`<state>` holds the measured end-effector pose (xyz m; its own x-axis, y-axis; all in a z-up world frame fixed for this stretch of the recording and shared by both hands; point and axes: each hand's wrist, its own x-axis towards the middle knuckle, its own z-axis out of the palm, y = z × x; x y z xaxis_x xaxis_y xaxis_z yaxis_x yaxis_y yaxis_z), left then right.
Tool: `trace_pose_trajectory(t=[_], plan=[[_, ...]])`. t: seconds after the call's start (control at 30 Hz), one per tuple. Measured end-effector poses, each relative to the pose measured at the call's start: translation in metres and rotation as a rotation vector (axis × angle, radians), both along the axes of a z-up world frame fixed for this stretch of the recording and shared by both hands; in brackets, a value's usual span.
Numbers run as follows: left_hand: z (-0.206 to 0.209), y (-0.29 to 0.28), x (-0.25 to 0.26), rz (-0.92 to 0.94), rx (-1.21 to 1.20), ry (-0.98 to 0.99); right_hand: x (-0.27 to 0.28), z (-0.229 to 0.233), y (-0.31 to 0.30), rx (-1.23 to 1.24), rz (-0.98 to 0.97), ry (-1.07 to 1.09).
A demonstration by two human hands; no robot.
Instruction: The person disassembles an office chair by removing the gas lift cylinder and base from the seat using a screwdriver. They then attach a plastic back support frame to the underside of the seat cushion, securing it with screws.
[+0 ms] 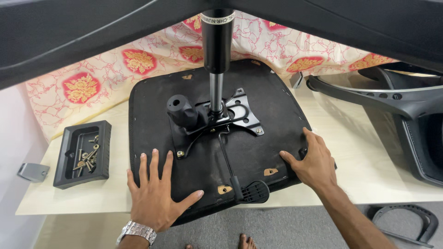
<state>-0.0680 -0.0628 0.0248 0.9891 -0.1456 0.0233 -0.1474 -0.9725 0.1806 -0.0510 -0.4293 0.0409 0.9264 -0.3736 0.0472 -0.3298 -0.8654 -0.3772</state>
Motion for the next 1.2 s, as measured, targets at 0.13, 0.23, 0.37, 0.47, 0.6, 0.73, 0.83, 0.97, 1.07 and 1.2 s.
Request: trace_pose_trajectory(t=[0.13, 0.23, 0.37, 0.47, 0.6, 0.73, 0.83, 0.97, 1.07, 1.2], plan=[[-0.003, 0.01, 0.016, -0.032, -0.006, -0.014, 0.0, -0.001, 0.006, -0.02, 0.009, -0.002], [-0.005, 0.017, 0.031, -0.061, 0.014, -0.048, -0.003, 0.005, 0.013, -0.033, -0.011, 0.087], [-0.006, 0.027, 0.048, -0.106, -0.029, -0.077, -0.003, 0.015, 0.025, -0.025, -0.05, 0.214], [-0.007, 0.032, 0.055, -0.092, -0.024, -0.031, -0.004, 0.02, 0.032, -0.034, -0.061, 0.232], [-0.014, 0.034, 0.06, -0.036, -0.095, -0.018, -0.005, 0.022, 0.037, -0.02, -0.087, 0.249], [-0.02, 0.028, 0.076, 0.069, -0.123, 0.065, -0.004, 0.019, 0.036, -0.002, -0.104, 0.211], [-0.021, 0.027, 0.085, 0.204, -0.15, 0.025, -0.003, 0.012, 0.032, 0.018, -0.116, 0.143], [-0.018, 0.035, 0.079, 0.202, -0.219, -0.041, 0.002, 0.002, 0.016, 0.0, -0.156, -0.01], [-0.015, 0.039, 0.069, 0.286, -0.169, 0.106, 0.012, -0.002, 0.005, 0.011, -0.187, 0.014], [-0.01, 0.043, 0.077, 0.412, -0.314, 0.136, 0.023, 0.002, -0.005, 0.188, -0.249, 0.18]])
